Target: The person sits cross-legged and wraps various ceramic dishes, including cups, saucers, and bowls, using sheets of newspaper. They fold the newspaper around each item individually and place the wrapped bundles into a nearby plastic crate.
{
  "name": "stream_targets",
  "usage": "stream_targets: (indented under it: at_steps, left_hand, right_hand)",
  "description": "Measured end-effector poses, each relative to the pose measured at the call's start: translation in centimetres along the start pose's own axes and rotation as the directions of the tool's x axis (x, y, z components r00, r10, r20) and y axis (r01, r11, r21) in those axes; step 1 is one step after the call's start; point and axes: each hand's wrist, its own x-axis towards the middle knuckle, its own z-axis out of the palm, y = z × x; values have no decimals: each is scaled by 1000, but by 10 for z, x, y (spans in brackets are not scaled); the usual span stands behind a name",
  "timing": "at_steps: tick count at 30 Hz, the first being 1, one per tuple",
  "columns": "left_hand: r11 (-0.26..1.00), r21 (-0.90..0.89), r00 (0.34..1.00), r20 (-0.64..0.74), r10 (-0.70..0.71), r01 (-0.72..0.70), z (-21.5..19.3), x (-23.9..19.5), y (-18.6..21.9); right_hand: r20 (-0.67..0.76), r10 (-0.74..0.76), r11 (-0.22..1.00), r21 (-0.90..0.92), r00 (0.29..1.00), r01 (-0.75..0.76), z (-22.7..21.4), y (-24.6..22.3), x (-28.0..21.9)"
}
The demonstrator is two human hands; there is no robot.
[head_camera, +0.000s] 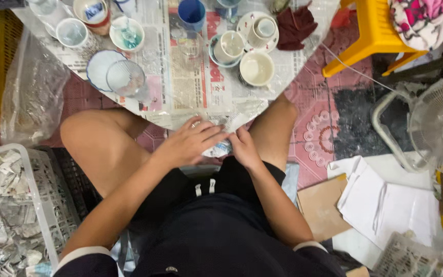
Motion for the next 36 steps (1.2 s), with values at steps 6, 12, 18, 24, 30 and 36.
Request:
stream_targets:
  at_steps: [6, 12, 18, 24, 30, 36]
  left_hand:
    - [982, -180, 967, -254, 3, -50, -18, -1, -1]
    - [734, -679, 988, -96, -120, 23, -66, 18, -6]
    - [654, -754, 963, -119, -241, 70, -73, 32, -42]
    - [631, -775, 762, -382, -523, 45, -31, 73, -72]
    - [625, -780, 662, -470, -584, -2, 4, 84, -86]
    - [537, -843, 692, -363, -624, 42, -8, 81, -97]
  right_hand:
    - [39, 15, 998, 57, 999, -18, 4, -79, -19]
    - [308, -464, 843, -137, 831, 521, 8, -193, -18]
    - [357, -383, 813, -308, 852, 494, 5, -227, 14]
    - [111, -308, 757, -572, 945, 314, -10, -229, 67]
    - [288, -533, 522, -628, 795, 577, -4, -260, 143]
    - [437, -524, 349, -673, 731, 652, 2, -290, 233]
